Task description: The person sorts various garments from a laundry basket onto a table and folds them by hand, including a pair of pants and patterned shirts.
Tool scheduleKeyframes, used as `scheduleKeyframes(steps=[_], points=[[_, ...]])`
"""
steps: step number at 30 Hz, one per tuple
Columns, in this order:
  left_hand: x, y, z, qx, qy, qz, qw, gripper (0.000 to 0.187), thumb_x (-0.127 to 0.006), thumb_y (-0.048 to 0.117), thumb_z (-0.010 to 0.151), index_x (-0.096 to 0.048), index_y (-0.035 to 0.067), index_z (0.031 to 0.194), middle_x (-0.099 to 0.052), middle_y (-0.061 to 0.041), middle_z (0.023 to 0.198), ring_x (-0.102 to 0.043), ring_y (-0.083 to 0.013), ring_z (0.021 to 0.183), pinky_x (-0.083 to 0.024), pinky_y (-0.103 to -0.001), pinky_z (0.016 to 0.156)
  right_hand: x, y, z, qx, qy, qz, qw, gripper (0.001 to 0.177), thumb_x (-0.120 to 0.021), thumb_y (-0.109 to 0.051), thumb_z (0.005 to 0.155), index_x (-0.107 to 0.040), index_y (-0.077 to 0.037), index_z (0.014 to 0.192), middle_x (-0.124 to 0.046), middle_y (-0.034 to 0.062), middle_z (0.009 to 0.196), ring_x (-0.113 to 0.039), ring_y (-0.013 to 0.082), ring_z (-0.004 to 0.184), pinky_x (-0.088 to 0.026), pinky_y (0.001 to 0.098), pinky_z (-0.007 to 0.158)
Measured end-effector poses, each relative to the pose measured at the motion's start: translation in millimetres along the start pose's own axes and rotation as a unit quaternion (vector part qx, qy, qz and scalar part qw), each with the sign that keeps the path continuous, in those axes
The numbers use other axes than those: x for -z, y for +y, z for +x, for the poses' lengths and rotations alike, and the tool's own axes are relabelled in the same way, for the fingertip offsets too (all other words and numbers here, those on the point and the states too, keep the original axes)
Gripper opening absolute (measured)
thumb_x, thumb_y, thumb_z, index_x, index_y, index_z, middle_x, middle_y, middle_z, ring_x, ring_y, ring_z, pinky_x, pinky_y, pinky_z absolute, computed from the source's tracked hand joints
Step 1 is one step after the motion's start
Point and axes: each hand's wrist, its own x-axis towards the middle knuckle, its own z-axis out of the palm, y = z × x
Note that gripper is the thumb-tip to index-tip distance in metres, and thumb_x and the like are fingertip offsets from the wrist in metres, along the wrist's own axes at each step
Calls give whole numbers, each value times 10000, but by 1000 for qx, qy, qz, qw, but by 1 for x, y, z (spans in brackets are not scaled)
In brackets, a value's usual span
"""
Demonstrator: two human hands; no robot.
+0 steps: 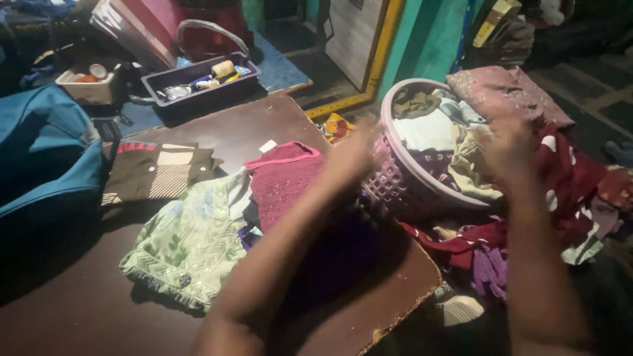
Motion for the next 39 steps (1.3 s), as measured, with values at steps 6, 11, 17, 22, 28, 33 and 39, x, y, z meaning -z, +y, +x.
scheduleKeyframes(steps=[6, 11, 17, 22, 28, 33, 39], points=[[127, -68, -14, 33, 167, -16, 985, 473, -751, 299, 910, -638, 78, 1313, -631, -154, 1340, -635, -315, 1211, -516, -418, 1011, -3, -228, 12, 197, -207, 141, 948, 574, -762, -291, 868, -610, -86, 1383, -549, 183, 1473, -518, 367, 1362, -414, 468, 1121], [210, -62, -48, 86, 204, -99, 970, 438, -703, 247, 962, -604, 44, 1338, -662, -160, 1299, -720, -261, 1093, -567, -359, 916, -31, -303, 0, 292, -277, 115, 908, 710, -791, -387, 804, -543, -124, 1415, -475, 169, 1520, -438, 358, 1419, -346, 573, 1129], [236, -43, -61, 60, 207, -168, 962, 431, -679, 231, 988, -584, 43, 1363, -716, -155, 1266, -747, -246, 1130, -588, -335, 933, -76, -315, -1, 312, -287, 131, 896, 564, -702, -227, 860, -564, -99, 1392, -490, 169, 1521, -491, 334, 1375, -365, 571, 1084], [228, -29, -59, 77, 113, -69, 988, 512, -697, 304, 956, -578, 63, 1392, -692, -185, 1291, -709, -284, 1131, -550, -386, 947, -59, -303, 31, 216, -292, 245, 899, 235, -638, -173, 969, -663, -86, 1186, -721, 123, 1166, -700, 304, 1090, -549, 418, 932], [209, -18, -55, -27, -128, -41, 990, 737, -801, 372, 822, -500, 67, 1422, -658, -207, 1285, -672, -345, 1112, -540, -418, 910, -46, -304, 30, 145, -242, 150, 948, 182, -695, -153, 916, -698, -89, 1086, -713, 142, 958, -697, 330, 940, -543, 444, 814], [172, 12, -51, 59, -199, 123, 970, 391, -761, 293, 837, -712, 89, 1167, -742, -184, 1157, -697, -357, 1097, -546, -462, 934, -41, -291, 40, 160, -16, 216, 963, 215, -689, -132, 998, -669, -104, 1210, -712, 117, 1141, -686, 330, 1087, -552, 434, 951], [175, -8, -46, 93, -142, 196, 966, 189, -695, 199, 849, -769, 87, 982, -721, -230, 980, -707, -429, 935, -558, -519, 815, -16, -286, -26, 403, -314, 190, 838, 464, -525, -127, 984, -544, -148, 1448, -580, 85, 1396, -549, 266, 1356, -461, 472, 1103]])
